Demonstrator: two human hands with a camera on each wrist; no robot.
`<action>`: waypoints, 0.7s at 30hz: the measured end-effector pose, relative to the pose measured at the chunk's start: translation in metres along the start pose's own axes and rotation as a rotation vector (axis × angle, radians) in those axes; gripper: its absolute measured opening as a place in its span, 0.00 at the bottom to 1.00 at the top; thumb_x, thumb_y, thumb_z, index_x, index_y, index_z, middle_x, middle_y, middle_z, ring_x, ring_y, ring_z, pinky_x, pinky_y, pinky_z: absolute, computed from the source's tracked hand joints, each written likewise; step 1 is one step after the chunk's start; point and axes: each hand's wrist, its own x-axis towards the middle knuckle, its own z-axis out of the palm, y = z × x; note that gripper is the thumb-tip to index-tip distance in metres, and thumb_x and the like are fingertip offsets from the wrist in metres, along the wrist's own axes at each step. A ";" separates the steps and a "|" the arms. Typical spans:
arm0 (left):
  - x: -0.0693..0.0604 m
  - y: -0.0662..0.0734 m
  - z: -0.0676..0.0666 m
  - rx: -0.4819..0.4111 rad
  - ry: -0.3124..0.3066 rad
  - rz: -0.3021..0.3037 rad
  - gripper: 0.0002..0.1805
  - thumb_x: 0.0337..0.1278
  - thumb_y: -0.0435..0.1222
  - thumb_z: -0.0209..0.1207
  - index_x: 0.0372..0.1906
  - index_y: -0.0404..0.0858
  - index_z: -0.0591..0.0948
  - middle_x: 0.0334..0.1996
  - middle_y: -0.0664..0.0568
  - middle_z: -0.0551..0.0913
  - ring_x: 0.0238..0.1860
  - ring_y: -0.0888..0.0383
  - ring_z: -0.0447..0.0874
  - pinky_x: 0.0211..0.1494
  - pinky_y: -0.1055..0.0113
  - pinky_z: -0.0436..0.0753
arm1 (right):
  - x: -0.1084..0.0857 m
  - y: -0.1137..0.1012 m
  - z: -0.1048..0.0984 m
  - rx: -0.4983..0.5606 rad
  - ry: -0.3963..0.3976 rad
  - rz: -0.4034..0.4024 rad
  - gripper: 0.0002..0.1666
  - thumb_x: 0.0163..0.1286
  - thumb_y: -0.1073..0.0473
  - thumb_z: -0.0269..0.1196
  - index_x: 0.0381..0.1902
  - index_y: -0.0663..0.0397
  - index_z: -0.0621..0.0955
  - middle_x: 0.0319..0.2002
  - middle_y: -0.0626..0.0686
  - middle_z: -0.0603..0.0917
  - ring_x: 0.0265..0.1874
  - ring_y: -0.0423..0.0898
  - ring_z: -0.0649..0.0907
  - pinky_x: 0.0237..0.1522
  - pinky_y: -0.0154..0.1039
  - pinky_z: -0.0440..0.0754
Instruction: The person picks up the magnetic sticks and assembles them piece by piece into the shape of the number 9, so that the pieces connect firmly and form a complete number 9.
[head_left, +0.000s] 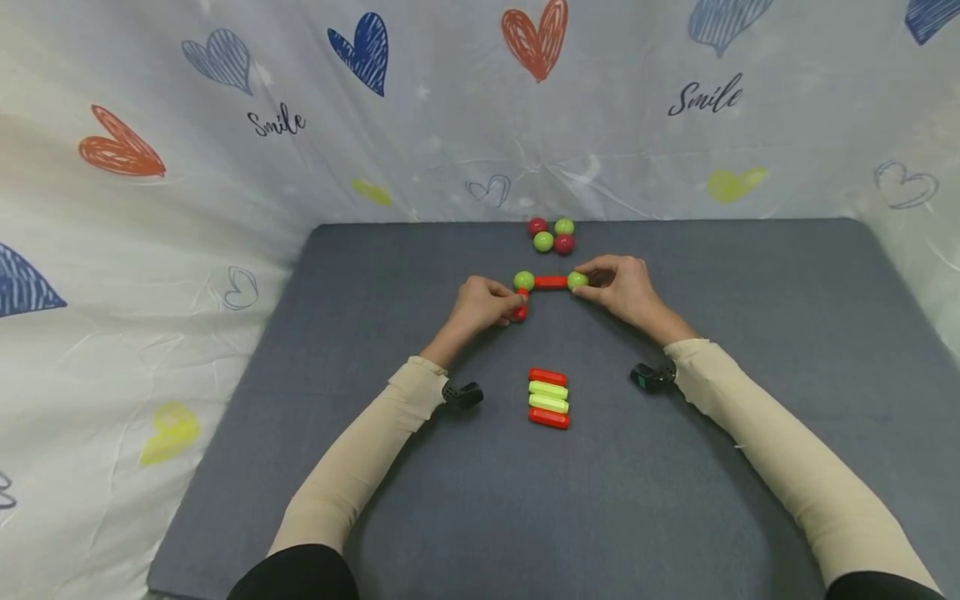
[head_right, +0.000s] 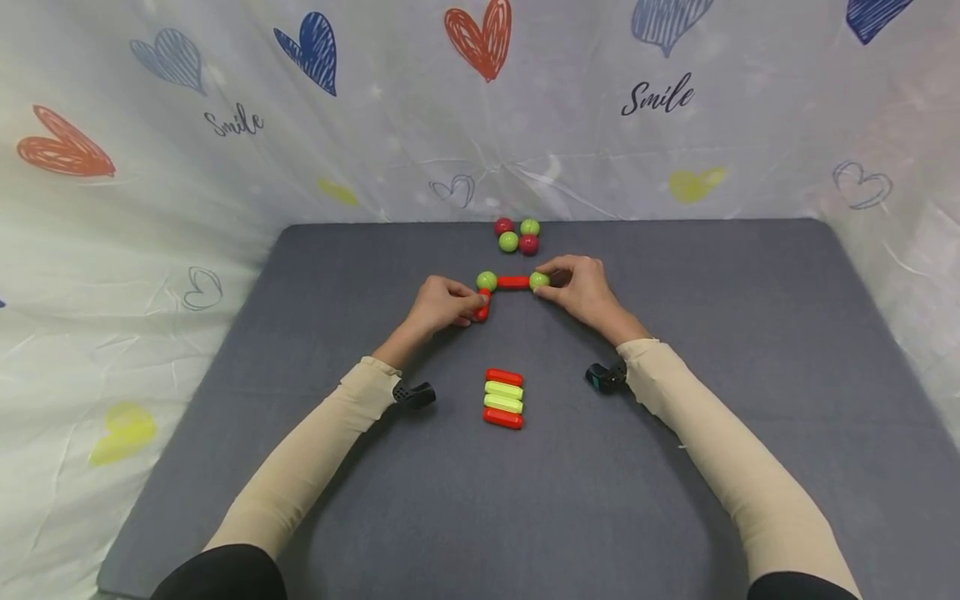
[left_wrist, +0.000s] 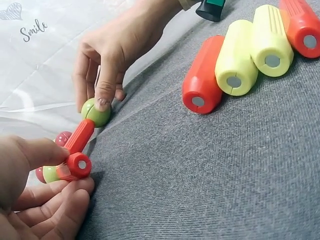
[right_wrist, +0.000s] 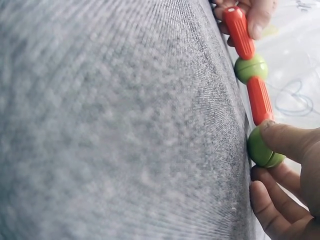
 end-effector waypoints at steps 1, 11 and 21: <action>0.000 0.000 -0.001 -0.001 -0.001 -0.001 0.11 0.57 0.43 0.71 0.33 0.39 0.90 0.26 0.52 0.88 0.23 0.57 0.87 0.28 0.65 0.85 | 0.001 0.000 0.000 -0.002 0.000 -0.004 0.16 0.56 0.62 0.78 0.44 0.55 0.89 0.36 0.54 0.88 0.30 0.47 0.85 0.29 0.28 0.78; 0.001 -0.002 0.000 -0.048 -0.009 -0.014 0.11 0.56 0.43 0.72 0.32 0.38 0.90 0.26 0.52 0.88 0.24 0.56 0.88 0.29 0.65 0.85 | 0.004 0.002 0.002 -0.013 0.003 -0.012 0.16 0.57 0.62 0.77 0.44 0.56 0.89 0.37 0.56 0.88 0.30 0.49 0.86 0.28 0.26 0.76; 0.003 -0.004 0.002 -0.051 0.010 -0.018 0.12 0.55 0.43 0.72 0.31 0.38 0.90 0.24 0.51 0.87 0.24 0.57 0.87 0.29 0.66 0.85 | 0.007 -0.005 0.000 -0.043 -0.023 0.043 0.16 0.57 0.61 0.77 0.45 0.54 0.89 0.35 0.53 0.89 0.29 0.45 0.85 0.29 0.31 0.78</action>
